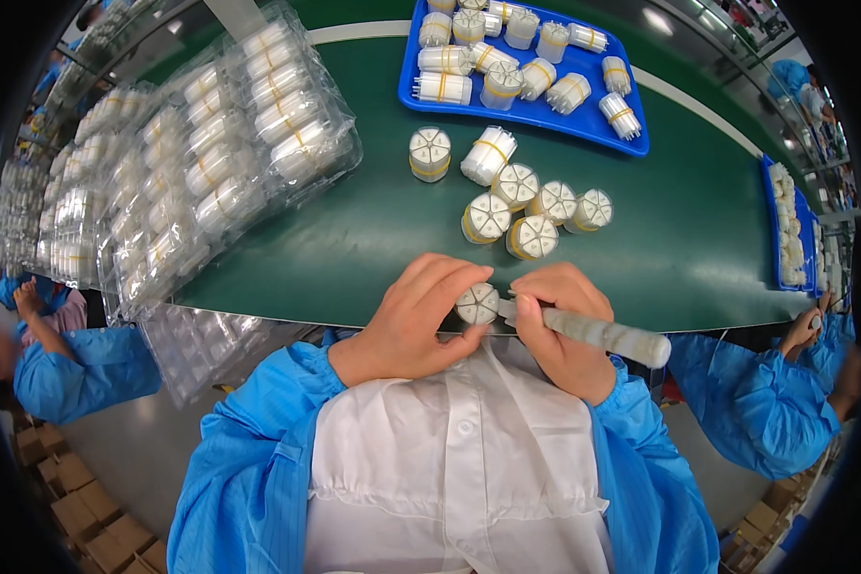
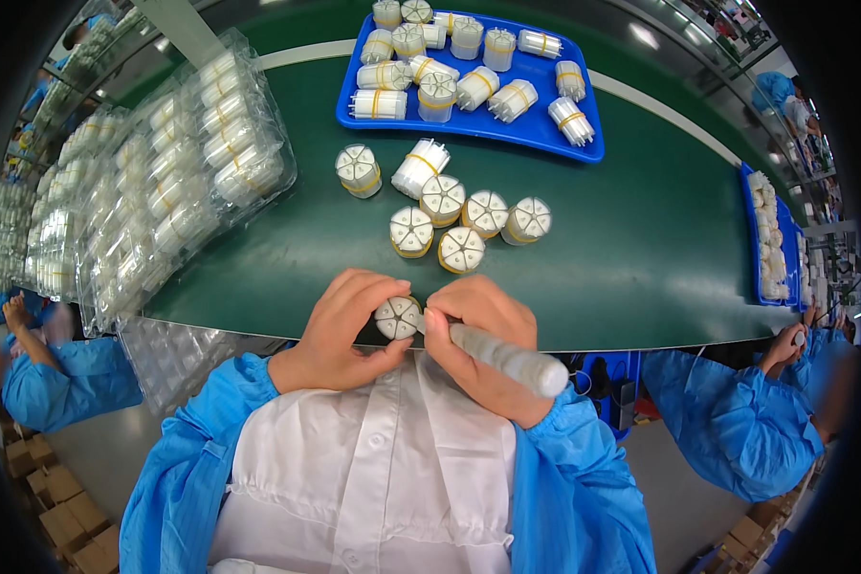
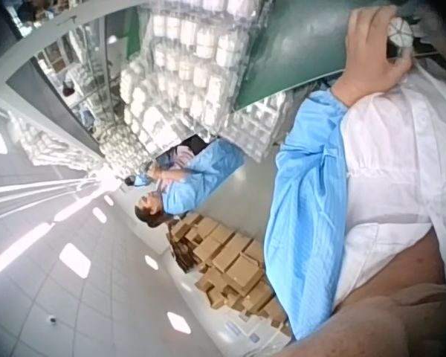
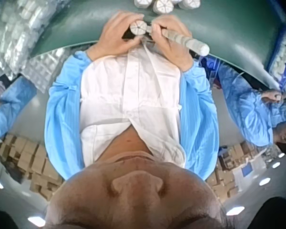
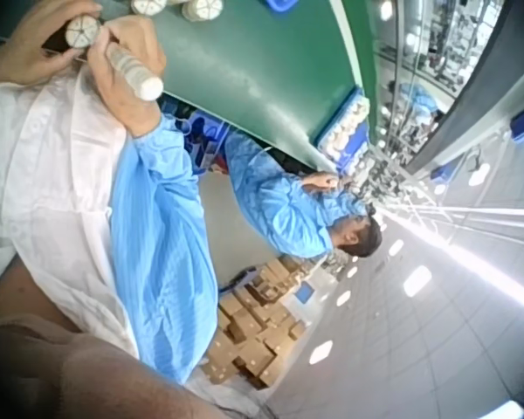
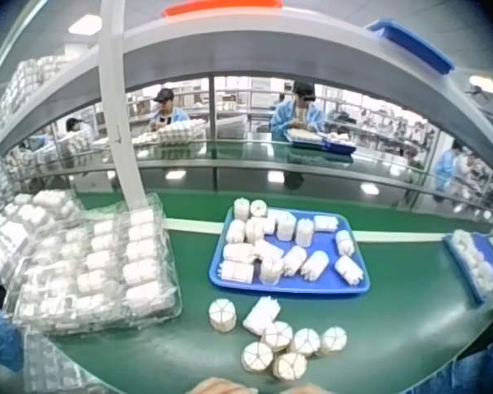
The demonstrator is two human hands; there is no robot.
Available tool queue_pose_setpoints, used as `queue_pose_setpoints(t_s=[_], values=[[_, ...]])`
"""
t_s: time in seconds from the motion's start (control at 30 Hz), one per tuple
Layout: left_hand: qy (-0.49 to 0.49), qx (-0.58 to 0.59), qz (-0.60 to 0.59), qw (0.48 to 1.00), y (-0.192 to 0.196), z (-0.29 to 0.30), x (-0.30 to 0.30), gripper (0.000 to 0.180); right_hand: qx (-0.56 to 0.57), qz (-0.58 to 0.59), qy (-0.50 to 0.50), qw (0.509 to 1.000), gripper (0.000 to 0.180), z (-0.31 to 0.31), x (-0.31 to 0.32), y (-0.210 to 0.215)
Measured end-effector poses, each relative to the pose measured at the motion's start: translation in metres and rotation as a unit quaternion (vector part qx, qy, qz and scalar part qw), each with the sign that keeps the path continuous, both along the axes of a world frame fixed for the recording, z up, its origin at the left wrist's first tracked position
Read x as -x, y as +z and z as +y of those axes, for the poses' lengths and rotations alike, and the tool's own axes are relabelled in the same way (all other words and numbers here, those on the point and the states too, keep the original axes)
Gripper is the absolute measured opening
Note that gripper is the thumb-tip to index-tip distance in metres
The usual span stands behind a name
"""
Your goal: The person inserts white cylindrical components into small circular holders using a cylindrical tool. They pick up the holders from a blue tray, insert the components, and place the finished units back onto the tray or table. The process is repeated for multiple units throughout the clip.
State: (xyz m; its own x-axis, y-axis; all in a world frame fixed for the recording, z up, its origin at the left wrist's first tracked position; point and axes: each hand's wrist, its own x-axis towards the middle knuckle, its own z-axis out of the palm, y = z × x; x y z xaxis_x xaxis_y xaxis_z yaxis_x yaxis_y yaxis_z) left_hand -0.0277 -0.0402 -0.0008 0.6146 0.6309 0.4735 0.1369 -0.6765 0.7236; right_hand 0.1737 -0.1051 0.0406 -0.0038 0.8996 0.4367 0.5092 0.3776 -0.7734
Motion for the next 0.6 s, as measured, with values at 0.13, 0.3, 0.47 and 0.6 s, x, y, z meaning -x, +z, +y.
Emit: queue_pose_setpoints(t_s=[0.13,0.3,0.47,0.6], values=[[-0.022,-0.01,-0.005,1.0,-0.003,0.002,0.0,0.056,0.008,-0.004,0.013,1.0,0.01,0.002,0.001,-0.004],[-0.003,0.013,0.041,0.999,0.009,-0.001,0.002,0.055,0.018,-0.004,0.015,1.0,0.01,0.003,0.004,-0.006],[0.02,-0.01,0.039,0.999,-0.002,-0.003,-0.001,0.056,0.012,-0.011,0.0,1.0,0.009,-0.001,0.003,-0.005],[0.0,0.004,-0.007,1.0,-0.001,0.0,-0.002,0.058,0.003,0.011,-0.013,1.0,0.008,-0.001,0.001,-0.005]])
